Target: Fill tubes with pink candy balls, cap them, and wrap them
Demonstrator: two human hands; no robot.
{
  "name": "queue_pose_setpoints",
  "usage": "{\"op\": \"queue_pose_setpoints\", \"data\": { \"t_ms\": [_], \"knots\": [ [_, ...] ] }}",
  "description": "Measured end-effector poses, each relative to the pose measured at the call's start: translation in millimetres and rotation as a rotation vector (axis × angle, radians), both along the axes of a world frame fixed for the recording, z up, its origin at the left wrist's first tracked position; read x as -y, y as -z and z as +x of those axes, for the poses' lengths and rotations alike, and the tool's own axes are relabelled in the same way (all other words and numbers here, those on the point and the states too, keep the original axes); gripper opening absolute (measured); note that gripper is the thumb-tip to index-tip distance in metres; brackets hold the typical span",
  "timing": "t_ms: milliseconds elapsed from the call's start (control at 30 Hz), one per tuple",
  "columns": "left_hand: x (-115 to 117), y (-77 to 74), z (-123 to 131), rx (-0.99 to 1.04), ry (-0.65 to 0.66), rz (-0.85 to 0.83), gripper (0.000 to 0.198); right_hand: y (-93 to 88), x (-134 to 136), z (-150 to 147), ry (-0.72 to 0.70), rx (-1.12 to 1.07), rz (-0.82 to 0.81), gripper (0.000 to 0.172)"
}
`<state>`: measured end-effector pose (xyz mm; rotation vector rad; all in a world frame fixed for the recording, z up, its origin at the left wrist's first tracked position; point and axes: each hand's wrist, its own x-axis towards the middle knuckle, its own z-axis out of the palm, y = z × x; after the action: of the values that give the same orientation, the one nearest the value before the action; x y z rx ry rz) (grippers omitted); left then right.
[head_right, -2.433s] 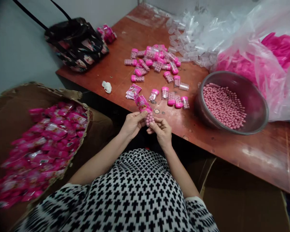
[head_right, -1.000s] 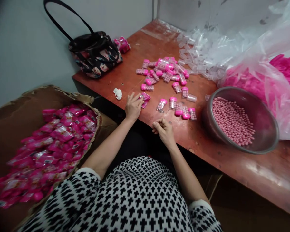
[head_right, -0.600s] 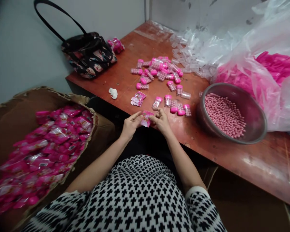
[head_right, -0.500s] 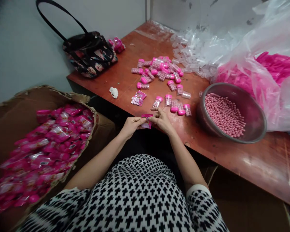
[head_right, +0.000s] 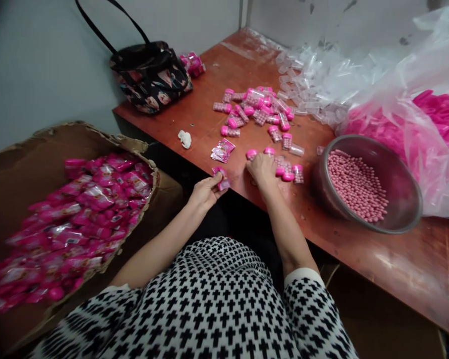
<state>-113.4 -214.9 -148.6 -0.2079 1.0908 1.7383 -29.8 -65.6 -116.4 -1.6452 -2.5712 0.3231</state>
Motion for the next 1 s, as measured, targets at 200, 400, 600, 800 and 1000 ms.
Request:
{"op": "queue_pose_setpoints", "data": {
  "t_ms": [200, 400, 600, 800, 1000],
  "knots": [
    [-10.4, -3.5, -0.9, 0.19, -0.176, 0.062, 0.01, 7.5, 43.4, 42.8, -0.093, -0.678, -0.348, 0.033],
    [-19.6, -6.0, 7.8, 0.245, -0.15, 0.123, 0.009, 20.4, 114.1, 59.2, -0.032, -1.064, -0.669, 0.038],
    [-24.1, -11.4, 23.0, 0.165, -0.111, 0.156, 0.015, 30.6, 117.3, 57.6, 0.038, -1.086, -0.674, 0.04],
    [-22.0, -17.7, 25.1, -0.014, 0.037, 0.259, 0.03, 35.3, 113.1, 61.8, -0.008, -1.133, -0.763, 0.038],
    [-19.7, -17.9, 27.4, -0.149, 0.206, 0.273, 0.036, 37.1, 112.7, 62.4, 0.003, -1.072, -0.62, 0.039]
  ]
}}
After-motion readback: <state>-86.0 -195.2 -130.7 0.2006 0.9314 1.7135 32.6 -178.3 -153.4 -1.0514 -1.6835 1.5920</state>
